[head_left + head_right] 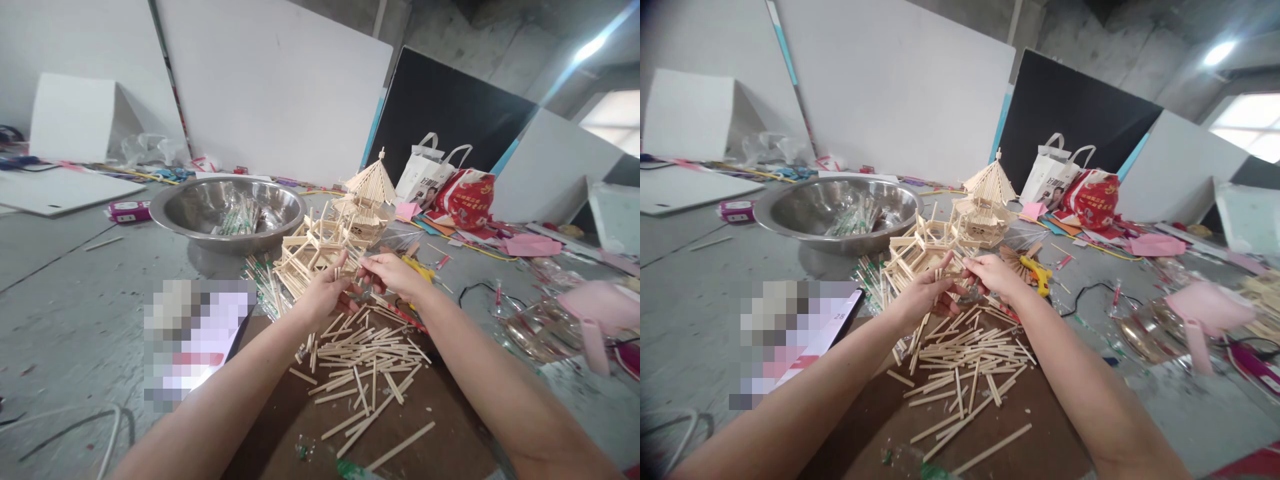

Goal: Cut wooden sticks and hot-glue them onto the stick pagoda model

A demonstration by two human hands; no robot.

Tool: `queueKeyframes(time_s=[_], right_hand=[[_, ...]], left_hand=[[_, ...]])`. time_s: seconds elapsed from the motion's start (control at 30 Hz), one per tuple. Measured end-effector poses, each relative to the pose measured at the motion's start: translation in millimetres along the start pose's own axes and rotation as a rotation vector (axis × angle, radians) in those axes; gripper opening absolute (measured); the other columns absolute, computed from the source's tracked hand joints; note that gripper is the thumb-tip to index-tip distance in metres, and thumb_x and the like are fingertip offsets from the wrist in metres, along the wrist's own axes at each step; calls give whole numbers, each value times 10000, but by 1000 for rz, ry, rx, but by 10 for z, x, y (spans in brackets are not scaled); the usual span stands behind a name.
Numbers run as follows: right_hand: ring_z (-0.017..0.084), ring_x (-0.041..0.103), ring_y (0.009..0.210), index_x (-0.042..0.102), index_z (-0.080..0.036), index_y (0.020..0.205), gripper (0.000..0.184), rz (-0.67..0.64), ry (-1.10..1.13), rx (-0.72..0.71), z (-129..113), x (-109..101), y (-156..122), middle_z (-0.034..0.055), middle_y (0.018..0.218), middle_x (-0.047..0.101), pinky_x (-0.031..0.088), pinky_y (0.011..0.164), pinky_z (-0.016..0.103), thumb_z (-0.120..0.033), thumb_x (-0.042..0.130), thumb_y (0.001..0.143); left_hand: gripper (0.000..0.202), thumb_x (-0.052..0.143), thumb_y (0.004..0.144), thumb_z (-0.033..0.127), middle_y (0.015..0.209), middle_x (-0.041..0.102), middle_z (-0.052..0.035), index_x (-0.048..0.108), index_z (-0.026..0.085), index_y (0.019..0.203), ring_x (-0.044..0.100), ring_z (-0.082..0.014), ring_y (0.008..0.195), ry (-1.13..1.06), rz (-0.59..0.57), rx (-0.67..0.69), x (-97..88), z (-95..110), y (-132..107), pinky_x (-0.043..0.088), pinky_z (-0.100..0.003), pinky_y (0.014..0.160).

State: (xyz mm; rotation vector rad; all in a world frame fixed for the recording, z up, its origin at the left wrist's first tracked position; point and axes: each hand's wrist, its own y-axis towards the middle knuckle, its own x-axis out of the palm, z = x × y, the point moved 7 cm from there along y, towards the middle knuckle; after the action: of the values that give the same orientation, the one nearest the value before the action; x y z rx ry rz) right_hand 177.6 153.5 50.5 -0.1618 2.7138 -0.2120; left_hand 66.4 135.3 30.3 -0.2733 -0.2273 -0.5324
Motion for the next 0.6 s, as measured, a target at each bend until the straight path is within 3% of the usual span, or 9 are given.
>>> queueKeyframes(time_s=[0.4,0.5,0.6], right_hand=[[24,389,308,525,-123,637,275,6,-29,-18,-1,27,8,-31,514,487,283,316,155,-343,432,773],[23,380,306,518,-127,626,276,15,-39,-17,1,40,8,-32,513,486,271,315,156,-350,436,766],[26,370,309,514,-135,621,283,45,-55,-37,-22,17,-3,-37,512,480,263,315,162,-383,455,745]], left_hand=[[624,419,763,160,719,605,-17,124,297,1296,551,-79,441,4,-20,16,-8,-11,12,420,-202,441],[592,421,758,163,698,598,-10,177,276,1286,529,-67,423,-8,-2,36,-3,3,4,395,-186,424],[477,414,759,197,596,552,15,315,193,1225,433,-39,347,14,93,150,-52,83,-8,293,-151,351]])
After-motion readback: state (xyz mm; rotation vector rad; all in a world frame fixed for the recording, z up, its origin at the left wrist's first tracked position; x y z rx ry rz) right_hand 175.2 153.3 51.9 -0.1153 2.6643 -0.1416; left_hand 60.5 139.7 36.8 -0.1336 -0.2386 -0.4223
